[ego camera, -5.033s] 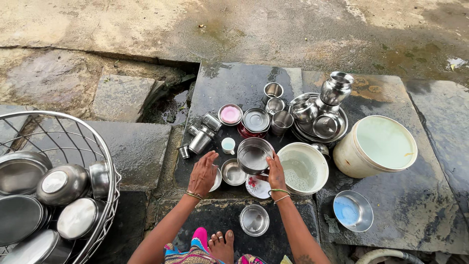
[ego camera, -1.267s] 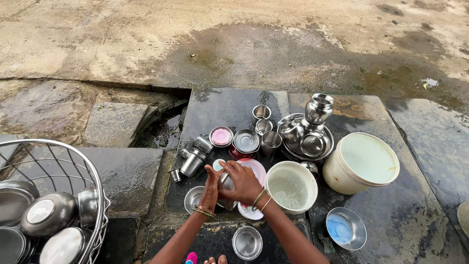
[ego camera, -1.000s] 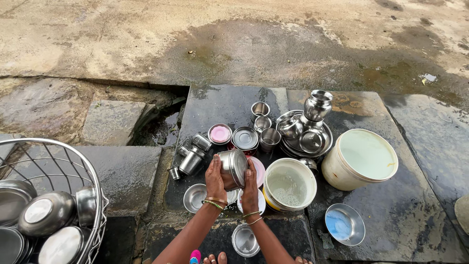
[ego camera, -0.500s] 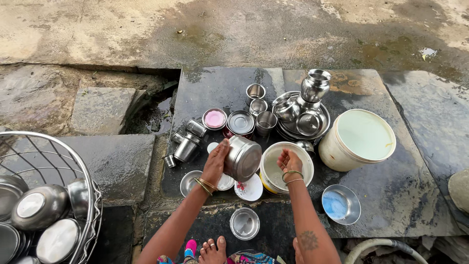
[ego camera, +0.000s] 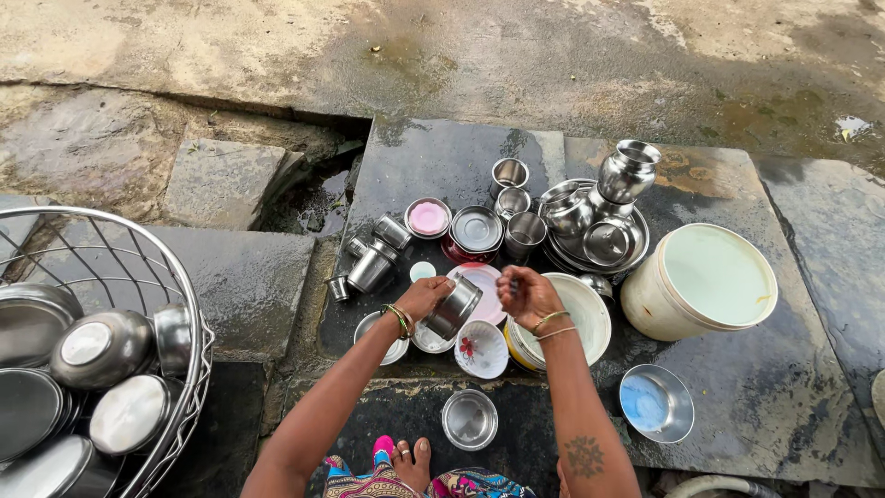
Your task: The person washes various metal dishes, plates, and bowls by hand using water from a bucket and a white basin, then places the washed items into a wire basket.
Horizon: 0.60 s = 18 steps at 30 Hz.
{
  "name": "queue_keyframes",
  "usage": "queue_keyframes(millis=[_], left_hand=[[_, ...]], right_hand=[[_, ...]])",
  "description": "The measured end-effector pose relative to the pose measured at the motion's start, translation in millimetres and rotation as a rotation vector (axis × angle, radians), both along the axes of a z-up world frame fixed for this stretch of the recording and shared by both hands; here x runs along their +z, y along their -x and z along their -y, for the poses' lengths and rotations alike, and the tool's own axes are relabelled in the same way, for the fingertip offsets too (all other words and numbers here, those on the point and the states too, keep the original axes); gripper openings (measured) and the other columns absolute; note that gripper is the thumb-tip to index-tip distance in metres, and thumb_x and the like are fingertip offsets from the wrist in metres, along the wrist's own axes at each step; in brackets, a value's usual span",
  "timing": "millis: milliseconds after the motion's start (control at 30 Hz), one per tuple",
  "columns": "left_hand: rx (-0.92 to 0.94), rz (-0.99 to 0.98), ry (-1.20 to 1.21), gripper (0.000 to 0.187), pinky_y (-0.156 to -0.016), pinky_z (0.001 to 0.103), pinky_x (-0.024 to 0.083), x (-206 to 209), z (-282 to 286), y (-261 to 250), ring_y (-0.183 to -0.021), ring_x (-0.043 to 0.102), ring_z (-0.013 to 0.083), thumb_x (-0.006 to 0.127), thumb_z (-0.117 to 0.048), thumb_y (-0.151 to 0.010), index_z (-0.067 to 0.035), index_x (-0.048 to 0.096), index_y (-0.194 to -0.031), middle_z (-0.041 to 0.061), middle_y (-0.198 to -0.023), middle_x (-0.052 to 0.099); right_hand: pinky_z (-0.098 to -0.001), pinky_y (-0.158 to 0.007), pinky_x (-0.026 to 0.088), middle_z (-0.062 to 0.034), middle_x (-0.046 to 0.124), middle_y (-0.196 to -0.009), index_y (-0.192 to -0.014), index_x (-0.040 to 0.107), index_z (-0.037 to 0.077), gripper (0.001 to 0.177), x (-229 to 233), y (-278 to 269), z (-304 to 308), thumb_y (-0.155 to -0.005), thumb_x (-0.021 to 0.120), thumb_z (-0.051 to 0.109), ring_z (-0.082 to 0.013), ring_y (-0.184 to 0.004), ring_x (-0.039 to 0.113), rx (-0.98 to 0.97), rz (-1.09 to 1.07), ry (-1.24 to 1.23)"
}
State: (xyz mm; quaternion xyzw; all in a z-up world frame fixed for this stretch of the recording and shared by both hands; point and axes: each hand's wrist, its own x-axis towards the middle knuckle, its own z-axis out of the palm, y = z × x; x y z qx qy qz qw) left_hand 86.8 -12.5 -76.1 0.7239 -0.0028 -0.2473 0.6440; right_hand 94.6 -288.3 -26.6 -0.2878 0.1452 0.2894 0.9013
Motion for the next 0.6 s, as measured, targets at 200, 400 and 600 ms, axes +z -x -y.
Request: queue_keyframes(millis=[200,400,600], left_hand=[[0.16,-0.305,0.486,0.018,-0.073,0.028,0.051,-31.7,0.5,-12.1,-0.074,0.061,0.0113,0.057,-0.02,-0.099,-0.007,0.071,-0.098,-0.001,-0.083,0.068],[0.004,0.089,0.017,0.021,-0.076,0.037,0.056,-20.2,6.6,5.1,-0.084,0.067,0.0228,0.059,-0.028,-0.098,-0.012,0.065,-0.111,0.007,-0.096,0.07],[-0.146,1.202,-0.626,0.033,-0.079,0.045,0.06,12.8,20.8,59.0,-0.095,0.072,0.0342,0.061,-0.036,-0.097,-0.018,0.06,-0.124,0.014,-0.109,0.072]], right_hand=[[-0.0288,-0.058,0.059,-0.0057,0.067,-0.078,-0.091,0.066,0.005,0.024,95.5,15.6,-95.0,-0.103,0.056,0.024,-0.0139,-0.063,0.066,0.37,0.232,0.295],[-0.0323,-0.058,0.062,-0.011,0.072,-0.076,-0.089,0.069,-0.001,0.033,120.8,27.3,-127.0,-0.099,0.052,0.025,-0.021,-0.063,0.069,0.554,0.375,0.774],[-0.0323,-0.078,0.063,-0.0095,0.073,-0.098,-0.108,0.072,-0.002,0.032,105.4,30.5,-101.1,-0.102,0.049,0.02,-0.0153,-0.084,0.071,0.521,0.561,0.904]])
